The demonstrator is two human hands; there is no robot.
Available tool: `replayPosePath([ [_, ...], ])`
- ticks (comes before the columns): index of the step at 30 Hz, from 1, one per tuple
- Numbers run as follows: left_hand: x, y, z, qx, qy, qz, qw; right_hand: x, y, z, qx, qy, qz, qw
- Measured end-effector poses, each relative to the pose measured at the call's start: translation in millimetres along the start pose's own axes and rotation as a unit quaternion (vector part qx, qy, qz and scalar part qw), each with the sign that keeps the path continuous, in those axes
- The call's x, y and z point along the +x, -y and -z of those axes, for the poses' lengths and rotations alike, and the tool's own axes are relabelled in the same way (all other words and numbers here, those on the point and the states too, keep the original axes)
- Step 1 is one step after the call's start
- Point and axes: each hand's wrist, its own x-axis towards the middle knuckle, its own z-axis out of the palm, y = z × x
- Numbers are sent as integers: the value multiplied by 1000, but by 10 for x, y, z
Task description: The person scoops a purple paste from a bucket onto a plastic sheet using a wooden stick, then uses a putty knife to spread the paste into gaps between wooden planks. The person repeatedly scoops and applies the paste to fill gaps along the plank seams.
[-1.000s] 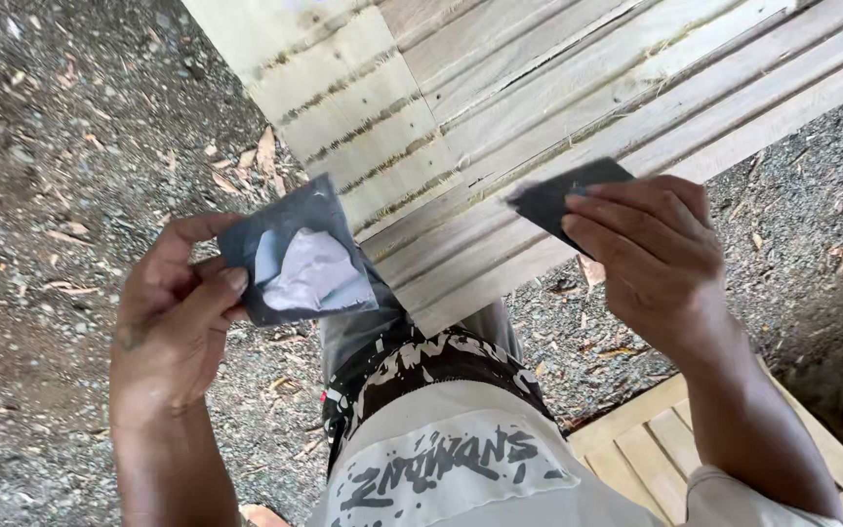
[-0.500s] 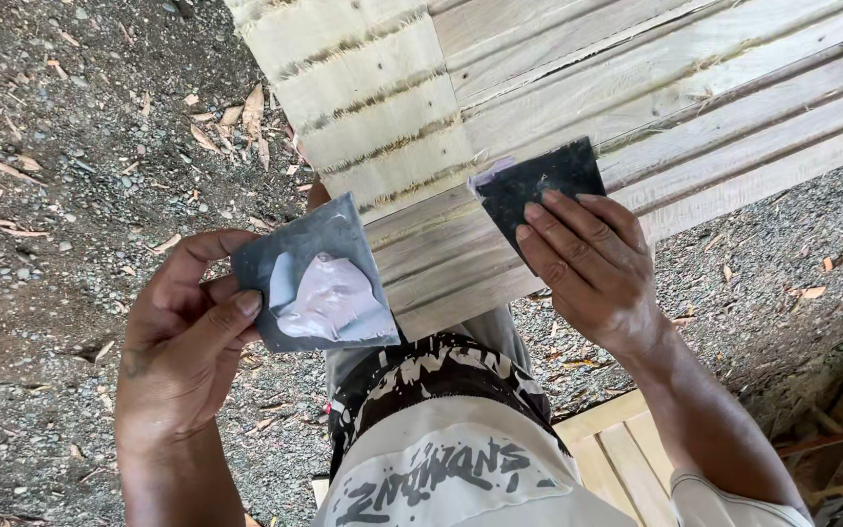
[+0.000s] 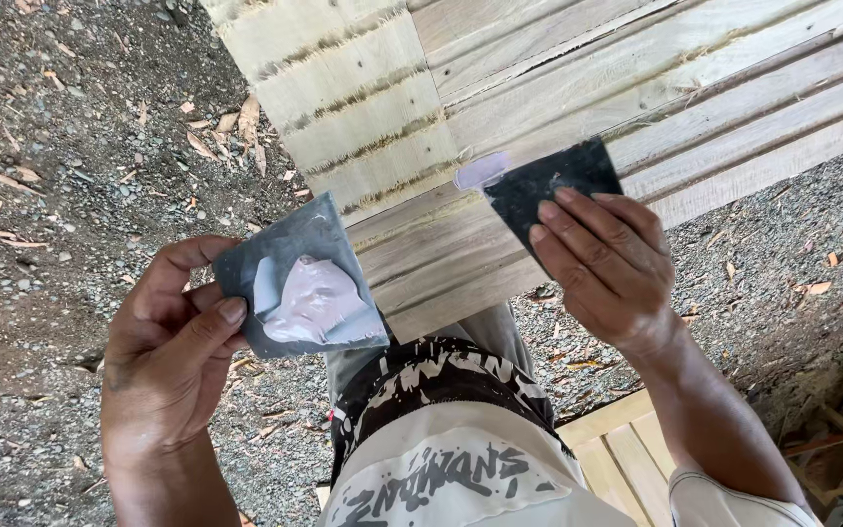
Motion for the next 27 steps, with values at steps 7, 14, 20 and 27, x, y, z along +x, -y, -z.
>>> replayPosePath([
  [7, -73, 55, 4, 4, -51, 17, 999, -147, -187, -158, -25, -2, 9, 1000],
  [14, -100, 74, 71, -40, -30, -6, 999, -229, -212, -56, -13, -16, 30, 999],
  [20, -91, 93, 66, -50, -28, 2, 998, -175, -198, -137, -4, -11, 27, 1000],
  [27, -167, 124, 118, -79, -9, -23, 997, -148, -86, 75, -8, -28, 16, 999],
])
